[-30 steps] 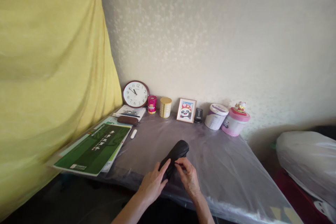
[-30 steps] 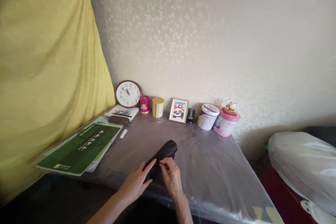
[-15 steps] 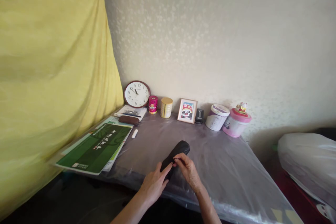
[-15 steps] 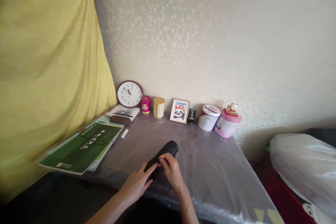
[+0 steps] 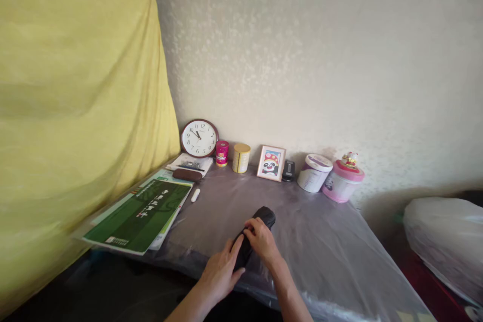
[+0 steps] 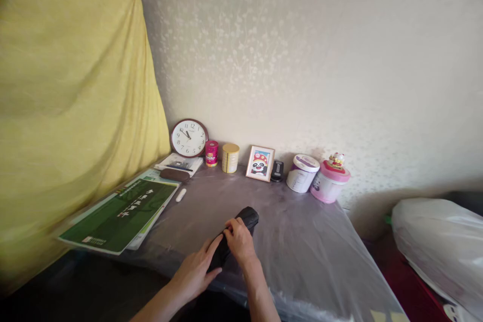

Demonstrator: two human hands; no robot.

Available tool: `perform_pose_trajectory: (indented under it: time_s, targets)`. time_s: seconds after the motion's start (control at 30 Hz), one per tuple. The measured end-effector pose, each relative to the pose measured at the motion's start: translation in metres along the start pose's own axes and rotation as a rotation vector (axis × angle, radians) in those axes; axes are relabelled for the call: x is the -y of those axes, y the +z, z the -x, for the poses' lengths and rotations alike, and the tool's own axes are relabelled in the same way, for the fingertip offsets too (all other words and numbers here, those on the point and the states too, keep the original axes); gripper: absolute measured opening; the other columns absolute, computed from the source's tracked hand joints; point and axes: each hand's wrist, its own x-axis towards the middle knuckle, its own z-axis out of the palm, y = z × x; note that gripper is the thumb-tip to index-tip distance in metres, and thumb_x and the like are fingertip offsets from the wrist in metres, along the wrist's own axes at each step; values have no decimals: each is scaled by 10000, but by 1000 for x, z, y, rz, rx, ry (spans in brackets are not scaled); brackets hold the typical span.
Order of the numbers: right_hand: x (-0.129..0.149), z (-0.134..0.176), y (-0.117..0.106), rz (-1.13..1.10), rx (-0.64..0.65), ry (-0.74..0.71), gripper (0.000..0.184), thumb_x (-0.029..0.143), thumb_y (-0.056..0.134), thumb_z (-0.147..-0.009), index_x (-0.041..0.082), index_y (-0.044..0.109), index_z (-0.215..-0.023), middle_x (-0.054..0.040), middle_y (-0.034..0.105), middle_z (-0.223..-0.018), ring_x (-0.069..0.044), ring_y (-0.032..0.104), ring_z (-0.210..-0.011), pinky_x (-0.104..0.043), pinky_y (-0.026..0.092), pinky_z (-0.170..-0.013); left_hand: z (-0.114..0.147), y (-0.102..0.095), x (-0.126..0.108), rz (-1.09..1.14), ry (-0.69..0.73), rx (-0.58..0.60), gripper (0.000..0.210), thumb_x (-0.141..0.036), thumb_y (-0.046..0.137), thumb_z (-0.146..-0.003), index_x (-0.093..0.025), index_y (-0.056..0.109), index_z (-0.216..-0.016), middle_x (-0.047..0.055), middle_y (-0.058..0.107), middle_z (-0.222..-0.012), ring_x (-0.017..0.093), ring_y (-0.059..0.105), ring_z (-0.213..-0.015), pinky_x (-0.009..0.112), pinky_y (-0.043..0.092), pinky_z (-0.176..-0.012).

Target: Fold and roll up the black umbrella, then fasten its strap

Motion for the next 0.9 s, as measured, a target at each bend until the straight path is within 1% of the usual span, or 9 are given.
perform_pose_trajectory:
  time_s: [0.07,0.2,0.3,0.37,0.47,0.57,0.67,0.77,0.9]
  targets:
    - [0,-1,0,-54,-11,38,145,173,539,-683,202,654,-766,-20,590,-739,-151,574,-676,-271,464,-675,1,1,5,41,16,-3,709,-293,471,-803,-247,103,-1407,110,359,-1396,238,576,-1042,338,453,-882]
    - [-4,-1,-4,-397,-35,255,225,330,522,-734,186,629,-870,4,585,-645,-137,573,-549,-258,482,-534,9,1,15,121,27,-1,769,-286,479,-778,-270,41,-1410,79,307,-1438,220,543,-1104,311,440,-901]
    - [-11,1,-9,-506,-96,279,266,378,527,-737,182,630,-886,-14,631,-702,-138,599,-577,-250,493,-529,18,1,21,159,40,-5,777,-264,470,-783,-269,11,-1410,79,272,-1457,204,504,-1159,303,412,-942]
    - [-14,3,-12,-466,-118,232,260,368,514,-754,182,637,-887,-40,663,-789,-139,610,-606,-260,505,-565,23,2,23,148,31,-25,779,-249,473,-783,-266,13,-1411,90,225,-1476,214,433,-1233,320,383,-979]
    - [-11,5,-14,-348,-110,117,256,329,460,-800,190,641,-914,-52,678,-839,-154,629,-685,-288,518,-659,28,1,22,91,1,-68,770,-242,491,-776,-270,57,-1411,99,181,-1490,243,350,-1291,376,345,-1017]
    - [-2,7,-13,-177,-68,-55,253,231,430,-805,204,644,-938,-47,679,-899,-168,628,-824,-302,497,-774,29,-1,18,36,3,-121,775,-213,502,-757,-270,87,-1409,87,171,-1494,253,320,-1303,417,309,-1043]
    - [6,8,-10,-42,-1,-174,328,121,413,-760,200,633,-990,-47,664,-964,-170,602,-911,-307,470,-844,28,-1,14,0,33,-153,820,-142,496,-710,-281,89,-1407,55,179,-1495,247,306,-1308,432,296,-1055]
    - [9,10,-5,56,33,-201,402,70,408,-720,191,620,-1038,-52,642,-987,-177,578,-945,-312,453,-878,26,5,13,-19,79,-180,851,-87,465,-672,-283,82,-1407,29,206,-1489,235,298,-1311,440,292,-1062]
    - [7,11,-3,101,36,-194,435,62,412,-709,186,605,-1078,-61,602,-970,-170,571,-924,-283,460,-855,23,11,14,-33,113,-189,841,-26,400,-651,-257,110,-1406,22,281,-1463,204,308,-1308,417,300,-1068]
